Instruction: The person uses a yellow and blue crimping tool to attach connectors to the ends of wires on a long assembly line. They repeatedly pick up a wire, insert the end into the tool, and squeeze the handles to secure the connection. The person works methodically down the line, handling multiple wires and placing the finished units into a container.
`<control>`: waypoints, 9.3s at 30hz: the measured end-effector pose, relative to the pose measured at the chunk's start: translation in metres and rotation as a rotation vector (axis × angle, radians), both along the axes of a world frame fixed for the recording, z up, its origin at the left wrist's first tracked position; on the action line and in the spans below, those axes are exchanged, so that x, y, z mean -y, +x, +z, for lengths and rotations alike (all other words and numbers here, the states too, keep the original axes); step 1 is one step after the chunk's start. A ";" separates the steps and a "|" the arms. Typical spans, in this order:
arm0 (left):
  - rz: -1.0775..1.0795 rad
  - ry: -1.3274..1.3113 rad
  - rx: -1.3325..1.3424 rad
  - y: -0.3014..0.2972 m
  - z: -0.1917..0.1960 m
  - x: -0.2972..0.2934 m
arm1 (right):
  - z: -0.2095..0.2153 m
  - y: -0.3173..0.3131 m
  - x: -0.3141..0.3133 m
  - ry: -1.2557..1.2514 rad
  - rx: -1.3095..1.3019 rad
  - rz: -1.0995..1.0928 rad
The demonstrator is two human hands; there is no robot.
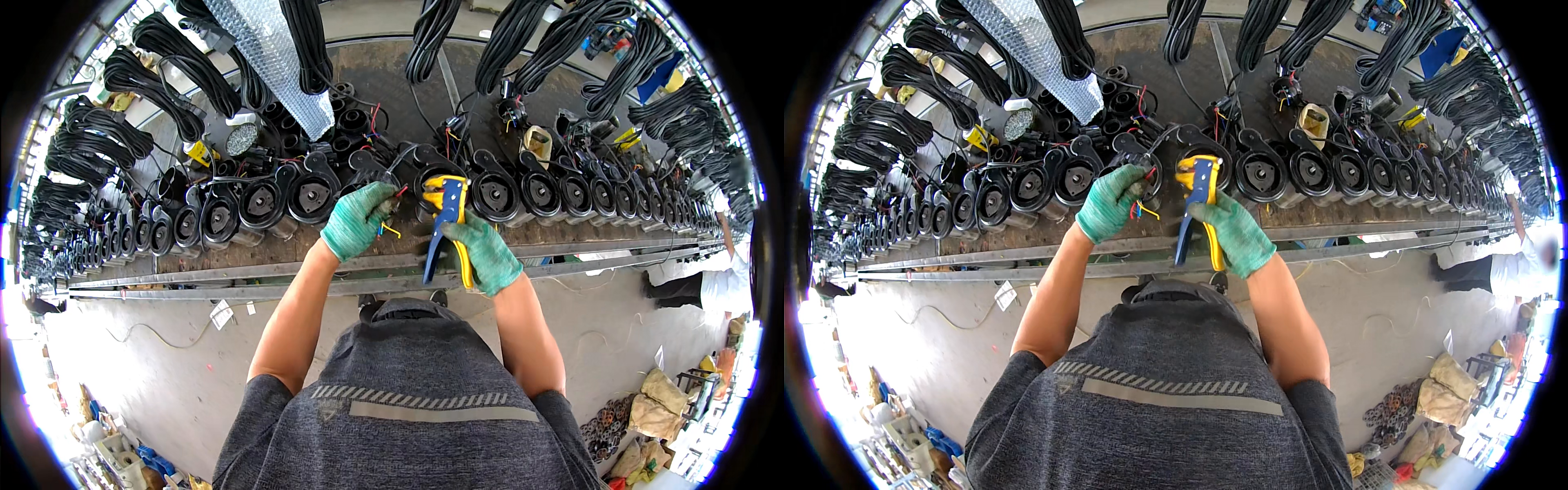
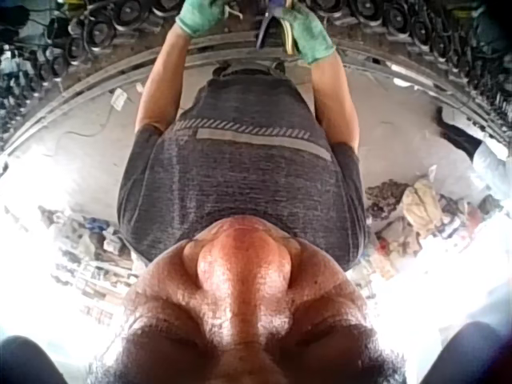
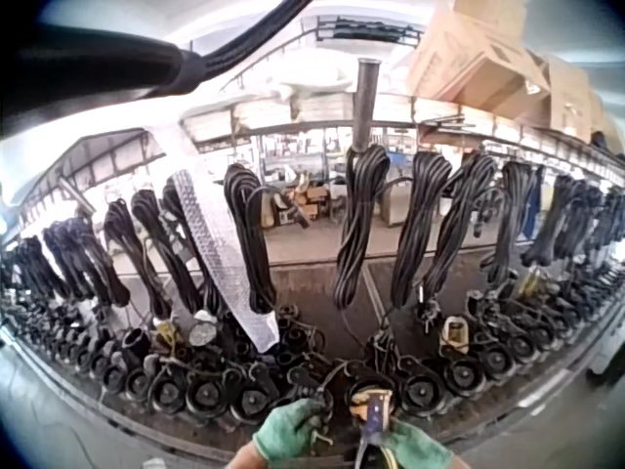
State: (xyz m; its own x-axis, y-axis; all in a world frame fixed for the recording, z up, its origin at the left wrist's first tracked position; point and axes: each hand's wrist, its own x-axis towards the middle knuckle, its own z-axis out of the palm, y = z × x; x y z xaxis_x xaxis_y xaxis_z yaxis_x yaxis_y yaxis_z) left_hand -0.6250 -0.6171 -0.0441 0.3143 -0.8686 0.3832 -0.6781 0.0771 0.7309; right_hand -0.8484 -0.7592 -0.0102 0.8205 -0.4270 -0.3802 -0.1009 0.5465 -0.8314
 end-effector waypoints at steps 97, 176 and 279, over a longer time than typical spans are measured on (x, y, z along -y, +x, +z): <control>0.186 -0.085 -0.427 0.062 0.020 0.202 | -0.073 -0.239 0.067 0.416 0.072 -0.704; -0.206 -0.384 -0.297 0.032 0.044 0.227 | -0.028 -0.216 -0.006 0.230 0.086 -0.885; -0.040 0.913 0.208 -0.092 -0.133 0.581 | -0.044 -0.128 0.466 -0.203 -0.464 0.239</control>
State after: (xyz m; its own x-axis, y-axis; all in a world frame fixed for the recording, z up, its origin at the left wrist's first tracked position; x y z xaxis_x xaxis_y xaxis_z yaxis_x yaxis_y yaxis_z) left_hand -0.7166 -1.1979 -0.1773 0.2799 -0.8695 -0.4069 -0.8114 -0.4408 0.3839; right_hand -0.9761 -1.2250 -0.0543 0.6699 -0.3516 -0.6539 -0.5825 0.2973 -0.7565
